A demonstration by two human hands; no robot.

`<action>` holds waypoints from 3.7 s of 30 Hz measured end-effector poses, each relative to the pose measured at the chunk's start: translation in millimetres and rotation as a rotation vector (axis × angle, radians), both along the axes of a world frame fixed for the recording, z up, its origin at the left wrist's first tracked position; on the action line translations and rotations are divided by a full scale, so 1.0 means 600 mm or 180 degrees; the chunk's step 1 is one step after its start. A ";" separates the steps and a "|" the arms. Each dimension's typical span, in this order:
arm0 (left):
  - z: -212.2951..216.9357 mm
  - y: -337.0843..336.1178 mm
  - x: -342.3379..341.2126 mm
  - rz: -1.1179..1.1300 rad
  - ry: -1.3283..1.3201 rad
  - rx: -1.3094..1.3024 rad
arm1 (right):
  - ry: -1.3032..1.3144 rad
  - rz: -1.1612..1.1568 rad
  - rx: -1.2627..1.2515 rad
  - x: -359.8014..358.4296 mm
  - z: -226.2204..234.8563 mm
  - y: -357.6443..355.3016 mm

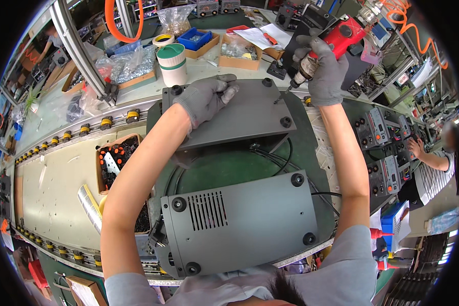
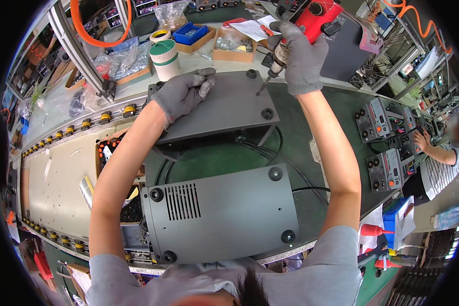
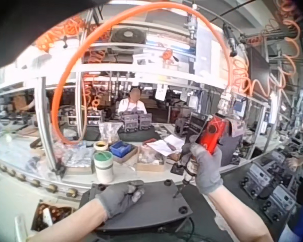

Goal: Assembling, cleaning, and labeling electronic power supply units on a conveyor belt.

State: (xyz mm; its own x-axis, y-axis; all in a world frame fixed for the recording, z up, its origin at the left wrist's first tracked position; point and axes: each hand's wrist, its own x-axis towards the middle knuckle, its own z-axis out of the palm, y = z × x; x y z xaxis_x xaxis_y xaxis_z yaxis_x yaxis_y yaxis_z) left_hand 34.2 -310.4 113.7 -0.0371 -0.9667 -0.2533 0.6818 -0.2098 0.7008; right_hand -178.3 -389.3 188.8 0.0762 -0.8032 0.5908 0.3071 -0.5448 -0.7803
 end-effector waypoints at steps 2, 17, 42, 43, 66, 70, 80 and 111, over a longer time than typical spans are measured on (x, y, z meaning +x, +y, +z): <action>0.003 0.001 -0.002 0.0007 -0.0033 -0.0016 | 0.0005 -0.0034 -0.0100 0.004 -0.001 -0.006; -0.006 -0.007 0.017 -0.0150 0.0080 -0.0059 | 0.0470 0.0022 0.0047 0.037 0.005 -0.011; 0.021 0.079 0.009 -0.0089 -0.0124 -0.0428 | -0.1578 0.2654 0.0209 0.060 0.085 0.063; 0.024 0.098 0.009 -0.0066 -0.0140 -0.0408 | -0.2145 0.3712 0.0241 0.071 0.095 0.081; 0.031 0.206 0.060 -0.0166 -0.0259 -0.1171 | -0.0992 0.1160 -0.0458 0.185 0.140 0.244; 0.016 0.207 0.073 0.0004 -0.0162 -0.1015 | -0.1078 0.1325 -0.0495 0.192 0.133 0.232; 0.006 0.203 0.071 -0.0074 -0.0048 -0.1242 | -0.1105 0.1641 -0.0344 0.202 0.114 0.218; -0.102 0.279 0.165 0.1183 0.0177 -0.0266 | 0.0041 0.1411 -0.0517 0.282 0.013 0.123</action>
